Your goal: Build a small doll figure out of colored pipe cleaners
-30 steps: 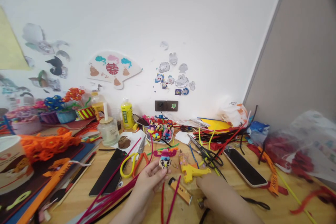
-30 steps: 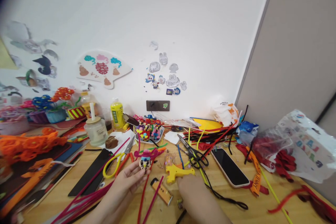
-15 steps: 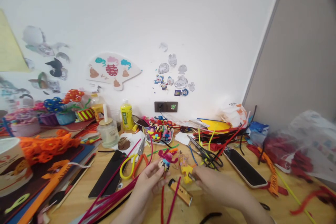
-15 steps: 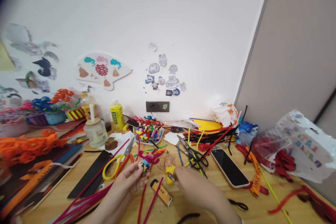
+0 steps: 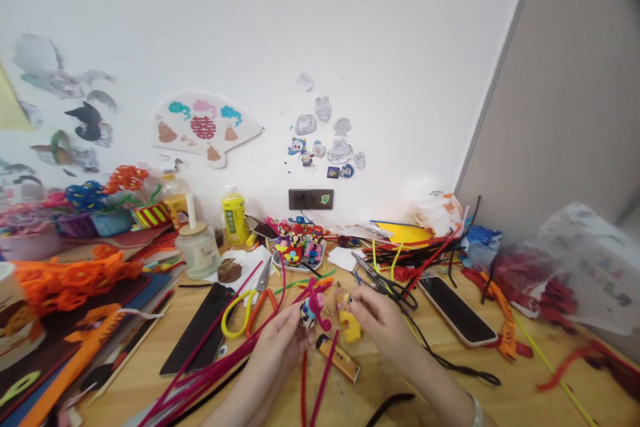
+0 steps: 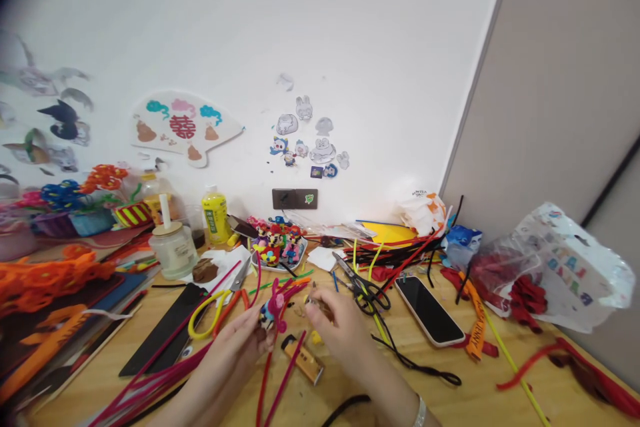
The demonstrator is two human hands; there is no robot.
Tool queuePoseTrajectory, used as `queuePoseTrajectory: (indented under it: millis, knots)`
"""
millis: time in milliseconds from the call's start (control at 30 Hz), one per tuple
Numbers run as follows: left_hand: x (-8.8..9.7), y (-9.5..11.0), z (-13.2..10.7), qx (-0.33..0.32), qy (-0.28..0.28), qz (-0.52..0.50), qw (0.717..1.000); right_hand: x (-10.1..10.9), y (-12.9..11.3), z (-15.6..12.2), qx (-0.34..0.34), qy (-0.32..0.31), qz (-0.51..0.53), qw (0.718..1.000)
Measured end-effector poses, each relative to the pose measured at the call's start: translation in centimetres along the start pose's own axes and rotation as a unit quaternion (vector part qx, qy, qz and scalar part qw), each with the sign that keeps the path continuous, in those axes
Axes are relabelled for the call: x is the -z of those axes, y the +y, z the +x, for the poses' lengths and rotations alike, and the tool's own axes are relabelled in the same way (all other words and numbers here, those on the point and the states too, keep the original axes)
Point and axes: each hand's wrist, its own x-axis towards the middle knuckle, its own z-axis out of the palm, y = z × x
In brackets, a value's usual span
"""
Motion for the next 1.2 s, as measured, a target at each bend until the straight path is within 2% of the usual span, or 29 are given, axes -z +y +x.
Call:
queuePoseTrajectory:
  millis: [200, 433, 667, 833, 967, 1200]
  knots:
    - [-0.3, -0.1, -0.5, 0.020, -0.049, 0.003, 0.999, -0.8, -0.6, -0.4, -0.005, -0.011, -0.061, 0.998]
    - [-0.7, 0.2, -0.8, 0.013, -0.049, 0.040, 0.998, -1.1, -0.5, -0.4, 0.007, -0.017, -0.073, 0.997]
    - [-0.6, 0.1, -0.5, 0.014, -0.036, 0.028, 0.999, -1.1, -0.3, -0.6, 0.057, -0.017, 0.035, 0.998]
    - [-0.9, 0.4, -0.8, 0.000, -0.011, 0.032, 0.999, -1.6, 1.0, -0.3, 0.007, 0.009, 0.116, 0.993]
    - [-1.0, 0.5, -0.8, 0.010, 0.006, 0.040, 0.999, -1.6, 1.1, -0.2, 0.003, 0.043, 0.078, 0.996]
    - [-0.7, 0.4, -0.7, 0.009, -0.002, 0.069, 0.998, -1.5, 0.1, -0.3, -0.006, 0.042, 0.012, 0.999]
